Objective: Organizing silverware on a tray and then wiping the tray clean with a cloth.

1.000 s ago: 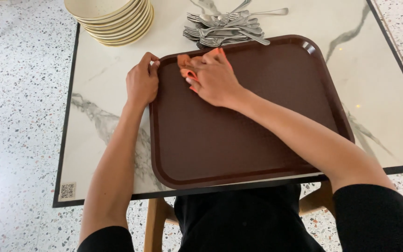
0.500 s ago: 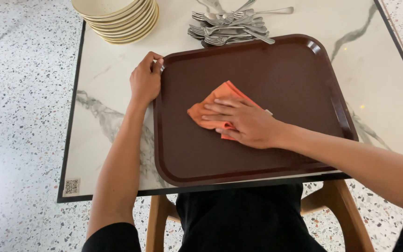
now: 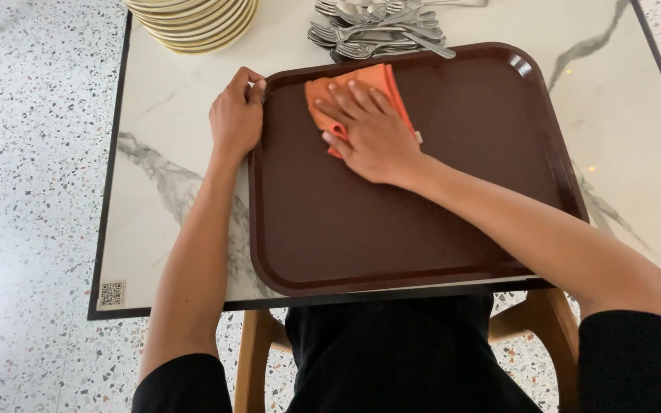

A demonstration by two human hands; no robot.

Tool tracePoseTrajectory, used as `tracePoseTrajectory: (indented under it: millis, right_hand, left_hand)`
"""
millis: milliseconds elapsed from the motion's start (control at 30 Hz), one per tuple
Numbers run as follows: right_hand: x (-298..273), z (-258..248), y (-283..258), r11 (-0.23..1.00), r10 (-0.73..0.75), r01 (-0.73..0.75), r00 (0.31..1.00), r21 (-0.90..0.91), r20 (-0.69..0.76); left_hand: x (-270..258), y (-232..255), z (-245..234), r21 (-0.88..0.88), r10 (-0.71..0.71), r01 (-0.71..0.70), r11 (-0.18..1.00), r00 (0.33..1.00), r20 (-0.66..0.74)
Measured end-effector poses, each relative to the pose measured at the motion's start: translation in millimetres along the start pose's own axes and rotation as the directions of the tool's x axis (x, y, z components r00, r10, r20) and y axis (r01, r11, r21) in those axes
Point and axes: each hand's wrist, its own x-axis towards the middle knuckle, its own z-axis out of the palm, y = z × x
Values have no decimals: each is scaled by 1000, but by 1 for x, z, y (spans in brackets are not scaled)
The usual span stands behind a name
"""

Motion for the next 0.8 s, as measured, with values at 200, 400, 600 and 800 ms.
tracePoseTrajectory:
  millis: [200,400,600,800]
  right_hand:
    - [-31,6,-46,937,-347,349,935,-5,67]
    - [-98,-19,-24,794,-608,606,789,53,82]
    - [-75,-15,18,945,-327,328,943,-7,69]
    - [-4,-4,-13,991,-134,136,985,-8,105]
  left_hand:
    - [2,-2,-2,-8,-1,2,1000,1000,23]
    - [2,-3,-1,-12,-8,8,1000,1000,23]
    - [3,-4,-2,-6,-5,6,1000,1000,23]
    - [6,-7,2,3,13,-13,1000,1000,-11]
